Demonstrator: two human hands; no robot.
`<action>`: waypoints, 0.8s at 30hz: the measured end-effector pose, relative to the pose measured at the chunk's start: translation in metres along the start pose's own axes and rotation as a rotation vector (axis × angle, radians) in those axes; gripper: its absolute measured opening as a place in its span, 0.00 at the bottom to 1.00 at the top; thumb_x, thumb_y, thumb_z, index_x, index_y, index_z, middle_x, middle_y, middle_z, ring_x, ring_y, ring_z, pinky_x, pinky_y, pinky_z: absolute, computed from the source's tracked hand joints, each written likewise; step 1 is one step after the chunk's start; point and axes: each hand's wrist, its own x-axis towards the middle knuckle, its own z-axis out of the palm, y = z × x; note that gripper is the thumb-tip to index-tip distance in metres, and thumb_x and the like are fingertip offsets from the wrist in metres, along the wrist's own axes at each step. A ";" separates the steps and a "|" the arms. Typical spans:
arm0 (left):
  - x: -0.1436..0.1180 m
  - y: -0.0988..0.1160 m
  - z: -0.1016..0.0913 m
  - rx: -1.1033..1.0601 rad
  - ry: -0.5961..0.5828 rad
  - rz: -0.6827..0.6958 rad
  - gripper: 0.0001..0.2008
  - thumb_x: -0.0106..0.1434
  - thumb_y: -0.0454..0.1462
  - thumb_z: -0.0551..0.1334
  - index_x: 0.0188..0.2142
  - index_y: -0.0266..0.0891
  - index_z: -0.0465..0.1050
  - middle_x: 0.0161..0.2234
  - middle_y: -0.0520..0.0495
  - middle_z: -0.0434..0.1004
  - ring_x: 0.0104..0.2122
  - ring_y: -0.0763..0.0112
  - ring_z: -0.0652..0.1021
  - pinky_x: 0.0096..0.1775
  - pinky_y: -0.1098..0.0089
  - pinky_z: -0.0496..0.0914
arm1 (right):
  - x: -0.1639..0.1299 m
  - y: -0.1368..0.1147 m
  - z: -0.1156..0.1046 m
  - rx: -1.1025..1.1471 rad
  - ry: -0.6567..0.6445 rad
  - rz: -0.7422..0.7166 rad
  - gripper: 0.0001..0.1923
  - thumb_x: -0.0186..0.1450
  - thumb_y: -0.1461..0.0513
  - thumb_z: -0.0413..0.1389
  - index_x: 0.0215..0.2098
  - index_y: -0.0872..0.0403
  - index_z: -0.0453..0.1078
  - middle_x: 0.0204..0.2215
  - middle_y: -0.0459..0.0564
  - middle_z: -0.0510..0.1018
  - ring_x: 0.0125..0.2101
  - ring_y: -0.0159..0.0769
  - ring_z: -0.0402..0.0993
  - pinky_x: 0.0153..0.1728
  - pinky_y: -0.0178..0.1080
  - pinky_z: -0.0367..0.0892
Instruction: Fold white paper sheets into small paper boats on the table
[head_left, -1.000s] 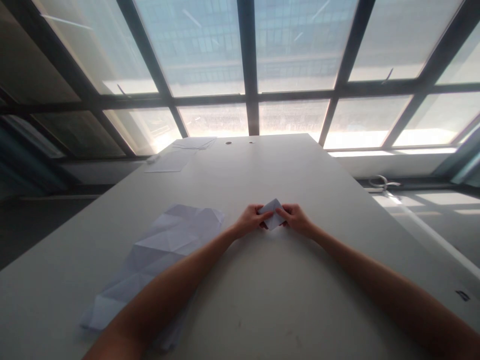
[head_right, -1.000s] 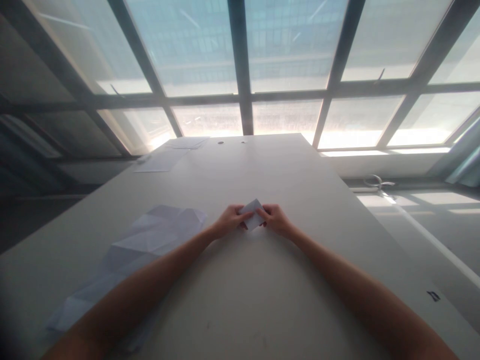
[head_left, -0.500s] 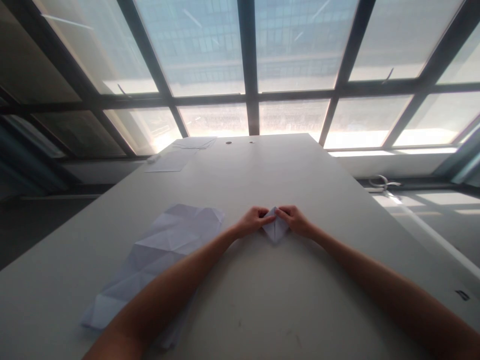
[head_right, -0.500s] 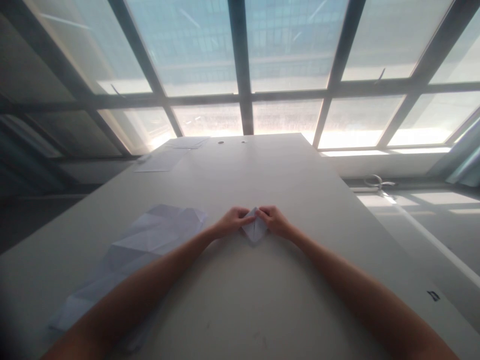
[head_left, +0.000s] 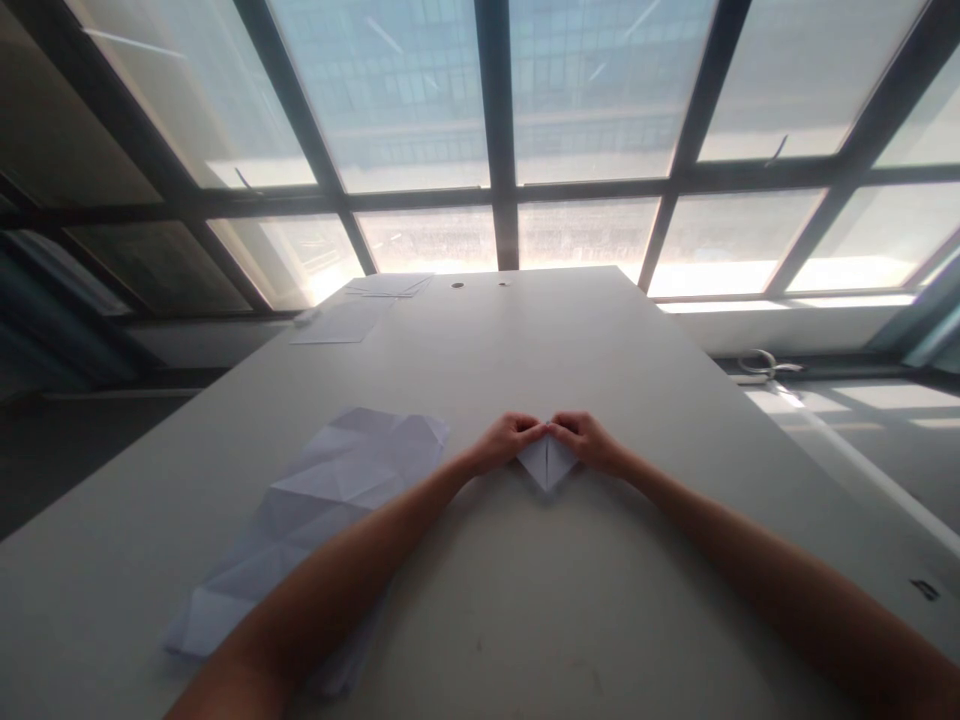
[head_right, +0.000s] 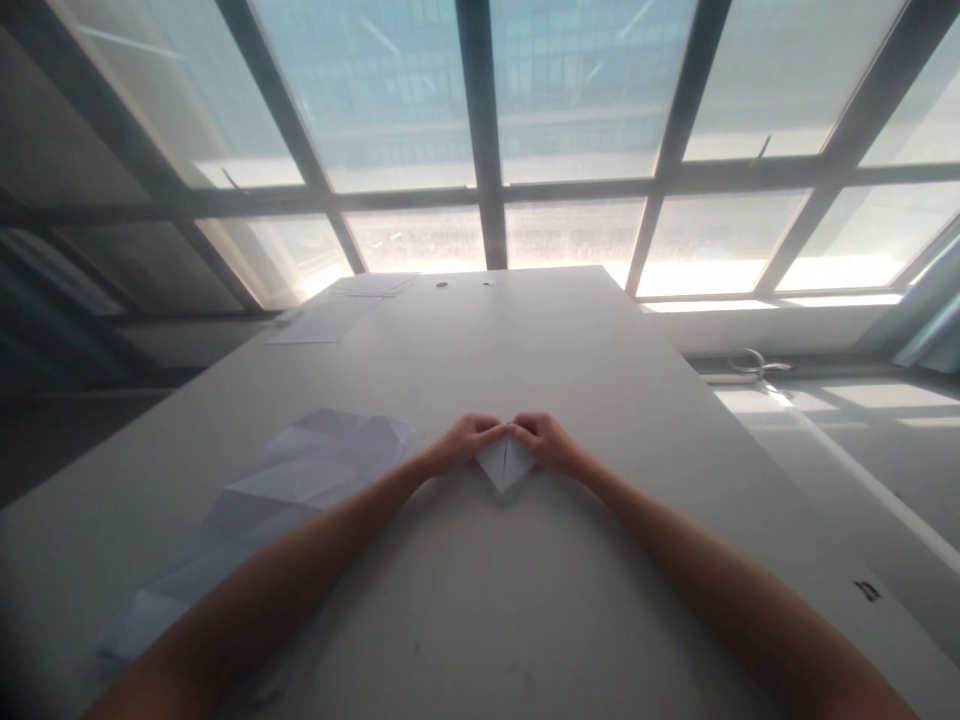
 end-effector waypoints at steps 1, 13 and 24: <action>0.000 0.001 0.000 0.005 -0.002 0.007 0.29 0.59 0.59 0.58 0.25 0.34 0.69 0.20 0.55 0.56 0.22 0.77 0.58 0.23 0.75 0.51 | 0.000 0.000 0.000 -0.010 -0.009 0.005 0.19 0.65 0.51 0.51 0.23 0.55 0.65 0.19 0.41 0.61 0.22 0.29 0.55 0.22 0.33 0.51; 0.001 -0.003 -0.001 0.031 -0.003 0.011 0.28 0.60 0.59 0.57 0.24 0.35 0.68 0.20 0.56 0.54 0.21 0.77 0.57 0.22 0.74 0.49 | 0.001 0.001 -0.001 -0.043 -0.029 0.005 0.20 0.64 0.51 0.50 0.21 0.54 0.62 0.17 0.41 0.58 0.22 0.29 0.53 0.21 0.32 0.48; -0.003 0.004 -0.002 0.010 0.004 0.000 0.28 0.60 0.58 0.59 0.23 0.34 0.68 0.19 0.56 0.54 0.21 0.78 0.56 0.22 0.74 0.48 | 0.000 -0.002 -0.004 -0.008 -0.026 0.008 0.20 0.63 0.51 0.52 0.20 0.55 0.64 0.17 0.41 0.59 0.21 0.29 0.54 0.20 0.32 0.49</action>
